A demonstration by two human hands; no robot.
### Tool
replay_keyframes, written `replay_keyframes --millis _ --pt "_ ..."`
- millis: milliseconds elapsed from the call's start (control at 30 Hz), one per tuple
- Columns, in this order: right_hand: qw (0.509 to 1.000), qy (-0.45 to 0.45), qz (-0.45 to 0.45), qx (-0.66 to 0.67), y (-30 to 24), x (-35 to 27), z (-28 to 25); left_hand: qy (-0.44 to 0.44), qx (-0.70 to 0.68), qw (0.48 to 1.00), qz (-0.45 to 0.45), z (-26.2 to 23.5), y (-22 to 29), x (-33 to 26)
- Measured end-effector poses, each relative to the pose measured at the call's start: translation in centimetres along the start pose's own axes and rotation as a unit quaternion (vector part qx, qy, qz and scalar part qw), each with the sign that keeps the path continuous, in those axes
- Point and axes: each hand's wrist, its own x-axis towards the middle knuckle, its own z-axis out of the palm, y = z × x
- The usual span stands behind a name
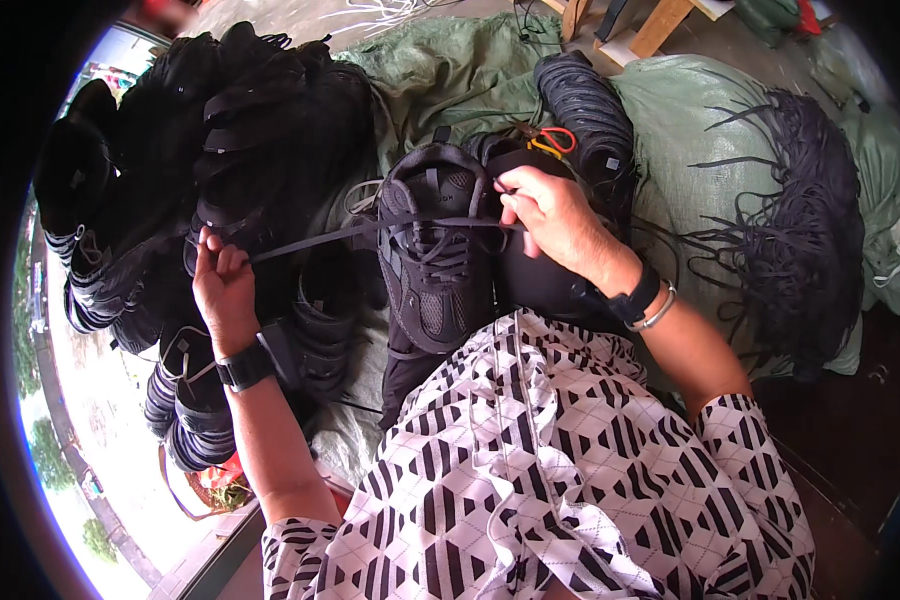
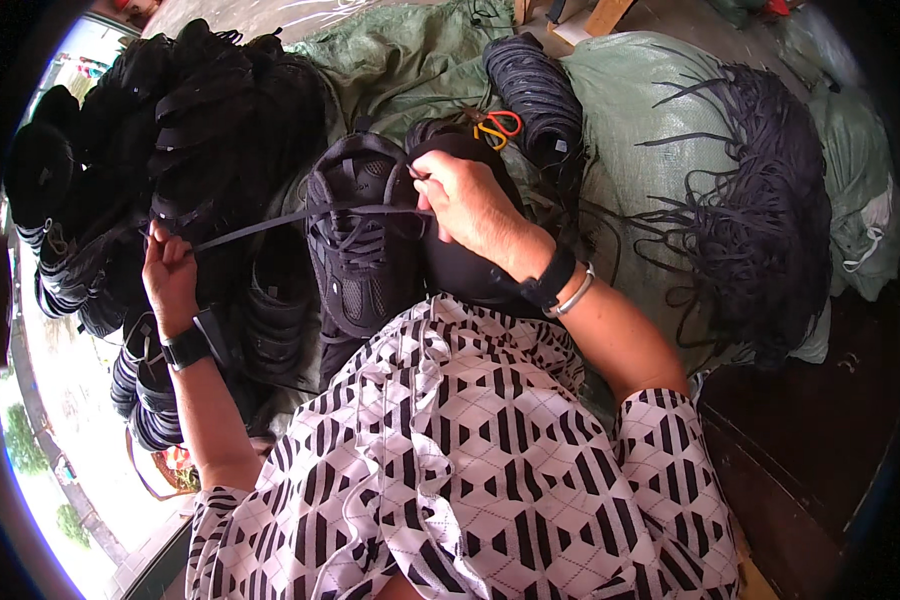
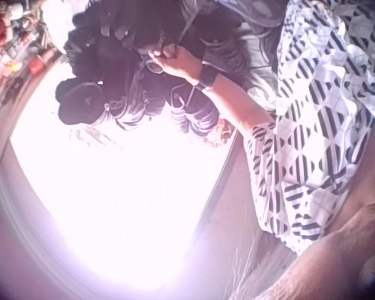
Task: Threading laces into a black athletic shoe and pulling them through.
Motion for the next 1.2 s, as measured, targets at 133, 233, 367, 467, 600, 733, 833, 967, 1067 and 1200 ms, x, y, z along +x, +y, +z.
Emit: replay_keyframes --millis 133,233,367,467,600,733,833,967,1067,1200 --pt "0.998 -0.033 0.045 0.012 0.6 -0.4 0.0 0.026 -0.003 0.999 0.031 -1.1 0.7 0.0" --pt "0.998 -0.049 0.039 0.012 0.6 0.2 0.2 0.017 0.041 0.998 0.036 -1.0 0.5 -0.3" --pt "0.995 -0.062 0.021 -0.077 0.1 0.9 0.2 0.024 0.271 0.961 0.046 2.9 -4.3 -3.6" --pt "0.996 -0.078 0.049 -0.021 0.2 1.1 0.4 -0.087 0.453 0.887 0.031 5.2 -7.6 -7.2" --pt "0.900 0.009 -0.270 -0.342 0.2 1.0 1.5 -0.191 0.473 0.859 0.026 6.1 -11.8 -9.8" --pt "0.975 -0.090 -0.107 -0.172 -0.9 1.9 0.1 -0.219 0.541 0.811 0.033 6.9 -11.8 -9.4" --pt "0.968 -0.140 -0.112 -0.178 -0.8 2.7 -0.7 -0.206 0.572 0.792 0.046 7.0 -11.6 -8.9" --pt "0.946 -0.046 -0.195 -0.254 -0.9 2.7 -0.7 -0.192 0.661 0.685 0.239 7.9 -10.8 -7.3" --pt "0.916 -0.087 -0.234 -0.313 -1.6 3.3 -0.9 -0.199 0.668 0.646 0.311 9.0 -8.8 -6.2" --pt "0.880 -0.143 -0.249 -0.380 -2.2 4.0 -1.4 -0.178 0.544 0.816 0.083 9.2 -6.9 -5.5"
